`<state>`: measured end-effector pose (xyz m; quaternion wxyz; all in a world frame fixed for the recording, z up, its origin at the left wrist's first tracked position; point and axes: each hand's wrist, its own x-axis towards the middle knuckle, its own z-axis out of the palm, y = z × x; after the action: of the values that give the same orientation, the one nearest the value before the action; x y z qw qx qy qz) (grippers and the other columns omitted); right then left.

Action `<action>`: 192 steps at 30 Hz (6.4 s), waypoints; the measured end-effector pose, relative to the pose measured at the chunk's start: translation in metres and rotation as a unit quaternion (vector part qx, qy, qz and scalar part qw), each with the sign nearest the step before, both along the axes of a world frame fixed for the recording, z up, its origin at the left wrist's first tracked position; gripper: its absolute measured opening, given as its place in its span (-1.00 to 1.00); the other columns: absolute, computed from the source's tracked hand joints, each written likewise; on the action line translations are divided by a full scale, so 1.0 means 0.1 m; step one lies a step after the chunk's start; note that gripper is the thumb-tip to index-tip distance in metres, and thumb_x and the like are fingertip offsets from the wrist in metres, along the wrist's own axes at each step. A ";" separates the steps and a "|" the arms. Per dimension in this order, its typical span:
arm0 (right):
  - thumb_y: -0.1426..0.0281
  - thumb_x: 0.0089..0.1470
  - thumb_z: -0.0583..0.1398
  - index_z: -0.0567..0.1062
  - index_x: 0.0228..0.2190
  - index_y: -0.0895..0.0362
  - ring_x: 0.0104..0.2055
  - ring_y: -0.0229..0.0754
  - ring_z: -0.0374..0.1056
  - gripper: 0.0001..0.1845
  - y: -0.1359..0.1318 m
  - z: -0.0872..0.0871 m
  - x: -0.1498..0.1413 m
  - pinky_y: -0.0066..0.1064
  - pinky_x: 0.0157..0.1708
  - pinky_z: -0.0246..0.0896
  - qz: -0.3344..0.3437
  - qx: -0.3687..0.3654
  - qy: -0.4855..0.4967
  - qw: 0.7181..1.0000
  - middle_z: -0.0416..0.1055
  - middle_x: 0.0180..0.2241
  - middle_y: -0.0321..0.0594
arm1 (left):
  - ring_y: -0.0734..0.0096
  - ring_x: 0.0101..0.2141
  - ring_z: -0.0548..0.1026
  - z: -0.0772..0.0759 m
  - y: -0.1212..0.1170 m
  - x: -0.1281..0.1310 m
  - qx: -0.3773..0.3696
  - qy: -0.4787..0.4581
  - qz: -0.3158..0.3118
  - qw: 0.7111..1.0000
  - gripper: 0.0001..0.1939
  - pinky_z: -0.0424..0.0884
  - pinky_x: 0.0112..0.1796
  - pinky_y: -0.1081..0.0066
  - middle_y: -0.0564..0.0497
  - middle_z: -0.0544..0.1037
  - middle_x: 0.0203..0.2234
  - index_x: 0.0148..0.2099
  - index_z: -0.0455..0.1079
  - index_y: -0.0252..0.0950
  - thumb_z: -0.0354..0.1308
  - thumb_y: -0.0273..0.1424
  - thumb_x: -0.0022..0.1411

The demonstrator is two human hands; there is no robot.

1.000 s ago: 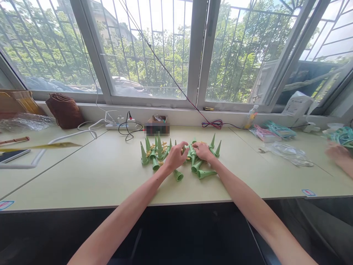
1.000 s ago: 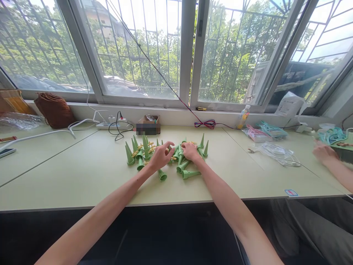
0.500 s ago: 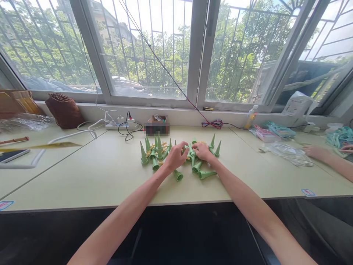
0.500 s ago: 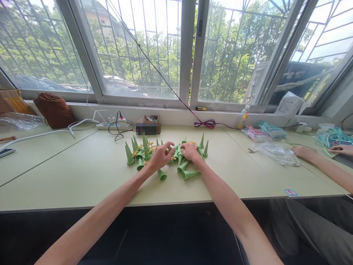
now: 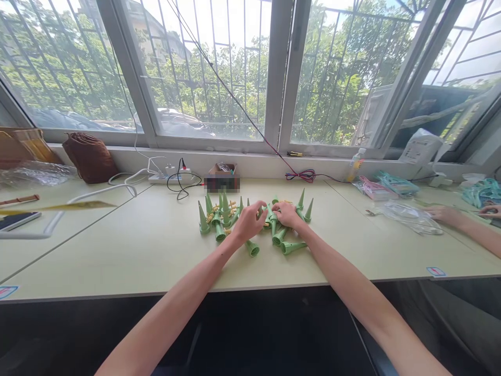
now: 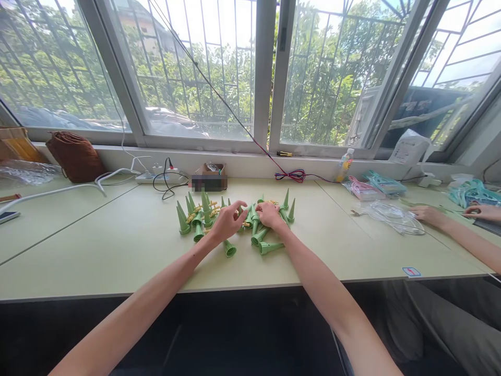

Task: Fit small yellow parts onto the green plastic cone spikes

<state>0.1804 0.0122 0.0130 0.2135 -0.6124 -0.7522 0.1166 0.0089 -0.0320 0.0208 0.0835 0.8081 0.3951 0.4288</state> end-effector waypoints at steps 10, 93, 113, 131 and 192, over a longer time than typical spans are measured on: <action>0.48 0.17 0.10 0.50 -0.27 0.08 0.03 -0.11 0.27 -0.82 0.00 -0.01 0.01 -0.25 -0.01 -0.02 -0.003 0.004 0.002 1.000 0.49 -0.14 -0.20 | 0.58 -0.67 0.19 0.01 -0.01 0.00 -0.008 0.001 0.000 1.000 -0.79 0.16 -0.49 0.51 0.19 0.27 -0.66 -0.08 0.37 -0.29 0.01 -0.35 0.29; 0.33 0.19 0.07 0.50 -0.19 0.16 -0.02 -0.02 0.28 -0.73 -0.09 -0.01 0.03 -0.29 -0.09 0.07 -0.079 0.069 -0.043 0.994 0.44 -0.10 -0.02 | 0.57 -0.68 0.19 0.05 -0.05 0.00 -0.021 0.005 -0.027 0.999 -0.80 0.15 -0.52 0.52 0.20 0.26 -0.70 -0.12 0.37 -0.29 0.02 -0.31 0.30; 0.37 0.16 0.13 0.46 -0.17 0.17 -0.06 -0.11 0.26 -0.78 -0.04 -0.06 0.06 -0.35 -0.04 0.04 -0.026 0.078 -0.034 0.996 0.42 -0.14 -0.07 | 0.59 -0.69 0.15 0.05 -0.06 0.00 -0.029 0.013 -0.025 0.999 -0.81 0.13 -0.53 0.53 0.21 0.23 -0.70 -0.12 0.35 -0.29 0.01 -0.31 0.29; 0.43 0.14 0.13 0.47 -0.22 0.15 -0.12 -0.14 0.34 -0.84 -0.17 0.05 0.00 -0.38 -0.14 0.07 -0.030 0.101 -0.052 0.993 0.50 -0.21 -0.13 | 0.59 -0.68 0.15 0.05 -0.06 0.00 -0.030 0.014 -0.022 0.999 -0.84 0.09 -0.54 0.53 0.22 0.20 -0.70 -0.13 0.33 -0.27 0.01 -0.36 0.27; 0.55 0.05 0.13 0.53 -0.21 0.09 -0.04 -0.07 0.29 -0.72 -0.18 0.05 0.00 -0.36 -0.13 0.05 0.017 0.087 -0.110 0.990 0.49 -0.18 -0.14 | 0.53 -0.62 0.30 0.00 -0.07 0.05 -0.018 0.026 0.012 0.999 -0.80 0.18 -0.49 0.52 0.14 0.44 -0.56 -0.15 0.30 -0.24 0.07 -0.25 0.25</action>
<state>0.1806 -0.0059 0.0176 0.1805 -0.5878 -0.7885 -0.0138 0.0140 -0.0392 0.0207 0.0825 0.8126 0.4141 0.4018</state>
